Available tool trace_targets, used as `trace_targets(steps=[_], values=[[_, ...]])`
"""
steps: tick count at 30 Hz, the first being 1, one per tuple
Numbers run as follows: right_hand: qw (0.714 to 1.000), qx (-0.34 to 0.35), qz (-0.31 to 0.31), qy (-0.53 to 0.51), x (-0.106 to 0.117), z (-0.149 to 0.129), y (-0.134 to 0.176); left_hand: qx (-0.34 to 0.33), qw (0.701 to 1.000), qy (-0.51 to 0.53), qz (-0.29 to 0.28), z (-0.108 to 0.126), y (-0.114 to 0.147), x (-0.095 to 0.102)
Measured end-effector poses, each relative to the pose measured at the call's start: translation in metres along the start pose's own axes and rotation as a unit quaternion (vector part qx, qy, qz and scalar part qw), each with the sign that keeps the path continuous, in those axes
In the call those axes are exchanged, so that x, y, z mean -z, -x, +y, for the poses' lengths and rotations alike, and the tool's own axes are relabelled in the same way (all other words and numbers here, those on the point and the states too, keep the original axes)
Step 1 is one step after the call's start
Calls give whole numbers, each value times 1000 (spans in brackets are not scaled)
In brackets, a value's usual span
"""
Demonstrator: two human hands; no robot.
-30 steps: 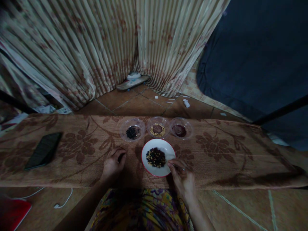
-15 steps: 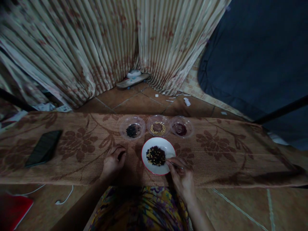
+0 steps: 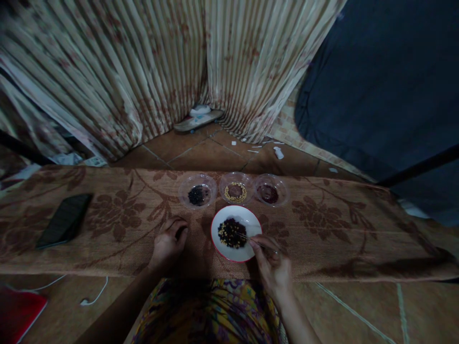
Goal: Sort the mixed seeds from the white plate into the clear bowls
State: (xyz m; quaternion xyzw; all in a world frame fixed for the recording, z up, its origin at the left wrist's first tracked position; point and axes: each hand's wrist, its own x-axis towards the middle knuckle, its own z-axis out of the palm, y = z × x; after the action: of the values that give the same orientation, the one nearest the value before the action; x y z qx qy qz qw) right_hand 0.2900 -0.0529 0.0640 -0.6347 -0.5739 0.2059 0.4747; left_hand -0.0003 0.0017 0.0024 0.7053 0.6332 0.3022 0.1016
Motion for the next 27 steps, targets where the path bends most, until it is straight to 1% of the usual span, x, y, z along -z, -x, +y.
trace_targets(steps=[4,8,10,13,17,21,27], values=[[1000,-6,-1,-3,-1,1,-8,-3,1000,7,4,0,1,-1],[999,-7,-43,22,3,2,-9,-5,1000,7,9,-2,1,-2],[998,-17,-51,28,5,2,-6,-5,1000,5,8,-3,1,-3],[998,-19,-46,33,5,2,-1,-9,1000,3,6,-3,0,-3],[998,-2,-35,50,1,6,0,-8,1000,0,2,-2,-1,-2],[998,17,-38,56,-2,11,-2,-7,1000,3,3,-1,-1,-1],[998,3,-31,55,-3,9,-2,-5,1000,5,1,0,-2,0]])
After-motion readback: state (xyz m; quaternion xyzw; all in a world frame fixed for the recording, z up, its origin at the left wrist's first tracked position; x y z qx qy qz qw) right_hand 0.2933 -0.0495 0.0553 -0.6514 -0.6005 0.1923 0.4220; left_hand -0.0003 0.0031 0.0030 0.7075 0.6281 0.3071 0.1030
